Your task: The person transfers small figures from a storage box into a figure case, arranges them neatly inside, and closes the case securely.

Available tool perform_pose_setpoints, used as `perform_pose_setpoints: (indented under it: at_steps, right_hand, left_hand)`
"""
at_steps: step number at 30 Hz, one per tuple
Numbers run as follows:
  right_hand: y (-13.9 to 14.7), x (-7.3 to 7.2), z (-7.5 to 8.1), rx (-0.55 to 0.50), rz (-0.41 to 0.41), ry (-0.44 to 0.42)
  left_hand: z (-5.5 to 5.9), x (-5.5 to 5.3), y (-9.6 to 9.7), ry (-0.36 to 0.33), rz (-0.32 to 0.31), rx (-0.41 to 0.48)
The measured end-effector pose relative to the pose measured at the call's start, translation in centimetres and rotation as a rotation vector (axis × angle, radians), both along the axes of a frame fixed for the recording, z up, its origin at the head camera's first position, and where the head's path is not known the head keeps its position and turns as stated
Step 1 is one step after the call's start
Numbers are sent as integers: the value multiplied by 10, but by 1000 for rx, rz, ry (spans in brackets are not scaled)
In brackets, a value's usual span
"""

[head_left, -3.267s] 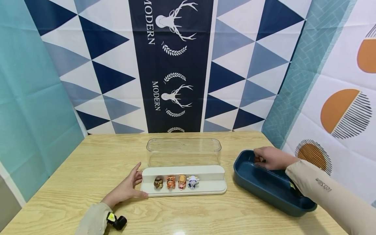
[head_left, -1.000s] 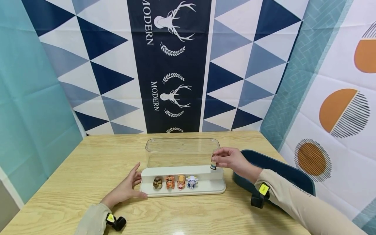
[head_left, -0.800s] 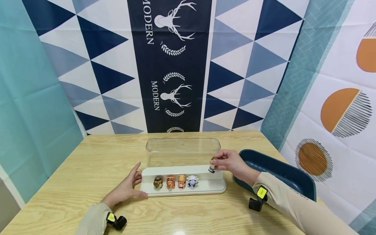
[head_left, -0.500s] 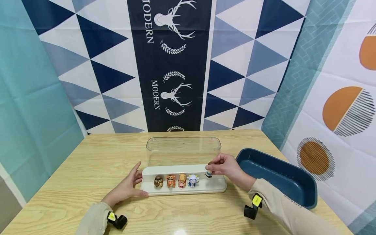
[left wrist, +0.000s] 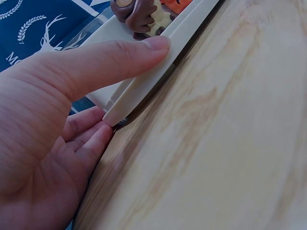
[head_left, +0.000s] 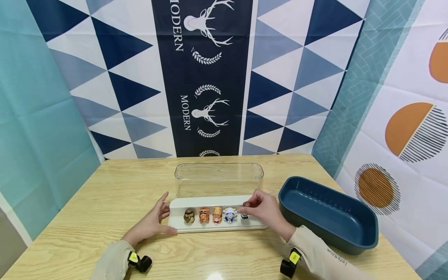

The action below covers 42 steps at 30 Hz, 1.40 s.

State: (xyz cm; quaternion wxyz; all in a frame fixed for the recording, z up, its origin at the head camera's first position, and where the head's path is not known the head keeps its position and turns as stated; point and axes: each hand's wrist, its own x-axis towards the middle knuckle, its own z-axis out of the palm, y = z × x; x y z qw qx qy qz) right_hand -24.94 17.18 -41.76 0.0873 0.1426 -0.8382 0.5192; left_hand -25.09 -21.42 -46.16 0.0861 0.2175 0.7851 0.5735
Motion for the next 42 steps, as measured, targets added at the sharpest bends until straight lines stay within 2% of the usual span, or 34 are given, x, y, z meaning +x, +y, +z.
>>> perform_pose_setpoints:
  at_steps: [5, 13, 23, 33, 42]
  right_hand:
    - [-4, 4, -6, 65, 1, 60]
    - [-5, 6, -18, 208, 42, 248]
    - [-5, 0, -15, 370, 20, 411]
    - [-5, -1, -12, 445, 38, 392]
    - [-4, -3, -13, 450, 70, 392]
  left_hand:
    - [1, 0, 0, -13, 2, 0]
    - [1, 0, 0, -14, -1, -1]
    - [-1, -2, 0, -3, -4, -8]
    - [1, -1, 0, 12, -6, -6]
    - [-2, -3, -1, 15, -3, 0]
